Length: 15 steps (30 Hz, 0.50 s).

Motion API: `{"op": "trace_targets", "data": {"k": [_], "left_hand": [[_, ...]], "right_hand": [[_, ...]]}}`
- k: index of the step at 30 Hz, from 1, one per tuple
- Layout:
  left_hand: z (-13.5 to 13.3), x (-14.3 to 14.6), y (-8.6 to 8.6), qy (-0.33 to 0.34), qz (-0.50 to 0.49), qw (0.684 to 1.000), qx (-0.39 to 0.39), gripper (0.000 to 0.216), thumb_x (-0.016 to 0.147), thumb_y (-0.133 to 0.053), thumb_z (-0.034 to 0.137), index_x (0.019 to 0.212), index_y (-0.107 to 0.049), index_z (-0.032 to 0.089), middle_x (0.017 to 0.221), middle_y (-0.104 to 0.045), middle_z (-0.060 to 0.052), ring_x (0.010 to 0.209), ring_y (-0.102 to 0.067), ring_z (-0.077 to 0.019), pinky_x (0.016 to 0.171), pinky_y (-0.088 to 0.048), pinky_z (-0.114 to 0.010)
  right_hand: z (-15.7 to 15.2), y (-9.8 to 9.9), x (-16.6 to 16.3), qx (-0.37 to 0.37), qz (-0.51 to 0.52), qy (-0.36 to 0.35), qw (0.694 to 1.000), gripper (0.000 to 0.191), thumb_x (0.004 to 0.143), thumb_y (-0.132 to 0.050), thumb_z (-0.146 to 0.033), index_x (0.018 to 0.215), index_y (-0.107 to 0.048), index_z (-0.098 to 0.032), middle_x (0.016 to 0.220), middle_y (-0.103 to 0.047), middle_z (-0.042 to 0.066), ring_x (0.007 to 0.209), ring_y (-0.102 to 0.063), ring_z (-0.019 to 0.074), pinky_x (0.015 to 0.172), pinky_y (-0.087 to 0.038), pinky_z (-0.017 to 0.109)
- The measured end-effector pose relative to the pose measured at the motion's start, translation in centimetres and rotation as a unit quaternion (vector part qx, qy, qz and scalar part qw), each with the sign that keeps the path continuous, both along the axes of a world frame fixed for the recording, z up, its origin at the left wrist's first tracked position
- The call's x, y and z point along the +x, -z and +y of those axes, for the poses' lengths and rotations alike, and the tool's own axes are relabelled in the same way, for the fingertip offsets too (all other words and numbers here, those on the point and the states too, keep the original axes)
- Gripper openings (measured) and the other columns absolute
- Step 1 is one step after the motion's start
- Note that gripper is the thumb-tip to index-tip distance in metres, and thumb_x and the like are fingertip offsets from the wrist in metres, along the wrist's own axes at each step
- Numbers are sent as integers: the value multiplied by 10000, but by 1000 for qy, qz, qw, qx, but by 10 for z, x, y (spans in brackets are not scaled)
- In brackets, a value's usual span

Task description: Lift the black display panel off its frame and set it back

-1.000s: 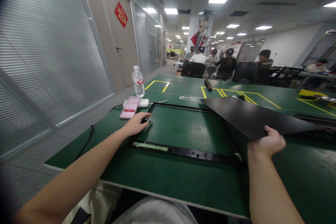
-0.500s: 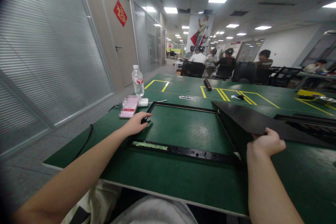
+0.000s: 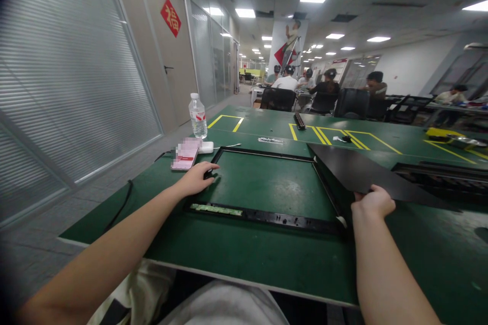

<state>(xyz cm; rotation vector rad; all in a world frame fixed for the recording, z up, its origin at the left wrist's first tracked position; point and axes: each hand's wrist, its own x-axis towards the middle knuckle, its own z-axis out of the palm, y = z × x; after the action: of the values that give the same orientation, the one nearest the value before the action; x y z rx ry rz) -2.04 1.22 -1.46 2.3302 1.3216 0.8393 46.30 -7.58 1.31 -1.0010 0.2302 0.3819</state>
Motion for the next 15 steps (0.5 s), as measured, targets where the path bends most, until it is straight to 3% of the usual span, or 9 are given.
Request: {"op": "trace_targets", "data": {"k": [4,15], "left_hand": [[1,0,0,2,9,1000,8,427,711,-620,212,1125,-724,214,1146,-704,-115,1113,-622,-326,1043,-442,-452],[1,0,0,8,-34,999,-8,389,654,-679,245,1037,-744,233,1086,-715,-109,1089,-625,-341,1042,-436,-466]], "right_hand": [[0,7,3,-38,53,-13,998,227,614,-487,46,705,-520,-159,703,-584,-61,487,-560,76,526,-537,236],[0,20,9,-34,61,-60,996,260,606,-505,44,748,-518,-173,693,-594,-60,492,-564,93,582,-555,288]]}}
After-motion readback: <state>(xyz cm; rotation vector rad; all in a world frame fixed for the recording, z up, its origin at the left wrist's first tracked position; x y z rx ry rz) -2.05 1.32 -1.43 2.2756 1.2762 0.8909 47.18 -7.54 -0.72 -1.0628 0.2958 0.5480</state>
